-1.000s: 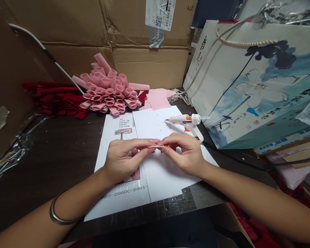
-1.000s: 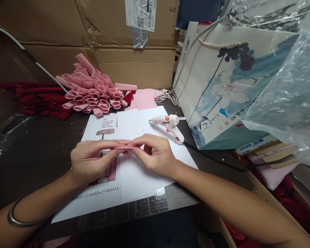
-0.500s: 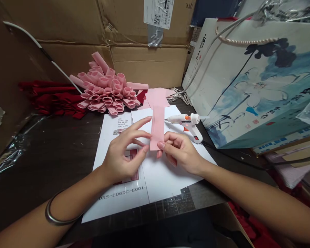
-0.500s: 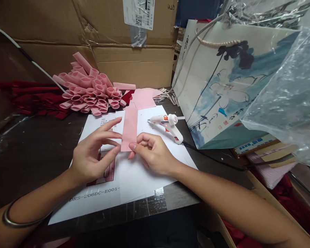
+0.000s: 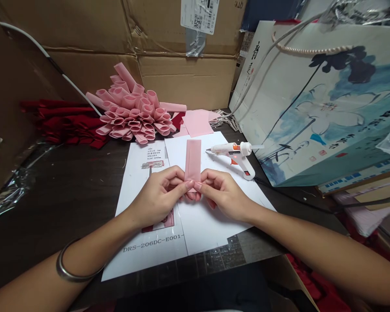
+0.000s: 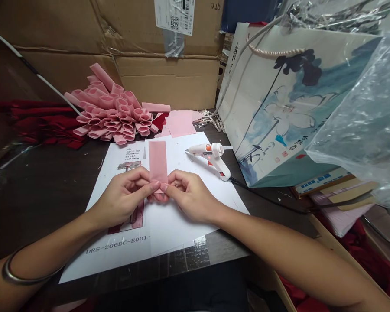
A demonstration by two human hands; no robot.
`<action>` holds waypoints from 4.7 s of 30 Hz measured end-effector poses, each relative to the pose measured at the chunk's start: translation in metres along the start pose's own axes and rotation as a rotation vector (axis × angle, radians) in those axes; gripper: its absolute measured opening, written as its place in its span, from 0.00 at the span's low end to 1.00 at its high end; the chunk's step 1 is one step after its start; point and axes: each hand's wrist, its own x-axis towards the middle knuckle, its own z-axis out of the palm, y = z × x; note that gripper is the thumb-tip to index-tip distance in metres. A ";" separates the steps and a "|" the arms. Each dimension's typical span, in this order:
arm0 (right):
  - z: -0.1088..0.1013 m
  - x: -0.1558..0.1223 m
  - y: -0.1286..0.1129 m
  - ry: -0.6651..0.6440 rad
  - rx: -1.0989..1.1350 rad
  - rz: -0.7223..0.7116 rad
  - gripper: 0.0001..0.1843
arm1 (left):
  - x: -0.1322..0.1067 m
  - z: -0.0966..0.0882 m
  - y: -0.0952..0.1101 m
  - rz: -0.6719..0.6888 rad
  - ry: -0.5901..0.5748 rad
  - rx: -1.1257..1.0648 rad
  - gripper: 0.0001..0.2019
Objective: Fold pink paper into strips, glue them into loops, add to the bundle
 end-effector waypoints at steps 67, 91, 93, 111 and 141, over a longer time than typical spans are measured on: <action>-0.006 0.002 -0.009 0.332 -0.057 -0.010 0.17 | 0.005 -0.009 0.006 -0.193 0.116 0.004 0.10; -0.006 0.001 -0.010 0.367 -0.131 -0.026 0.16 | 0.005 -0.012 0.004 -0.176 0.168 0.104 0.11; -0.005 0.001 -0.011 0.382 -0.129 -0.025 0.16 | 0.005 -0.011 0.003 -0.221 0.133 0.019 0.10; -0.008 0.003 -0.007 0.433 -0.052 -0.028 0.17 | 0.004 -0.008 0.003 -0.194 0.162 -0.027 0.12; -0.006 -0.004 -0.009 0.217 -0.137 0.007 0.23 | -0.004 -0.005 -0.007 0.493 0.455 0.564 0.11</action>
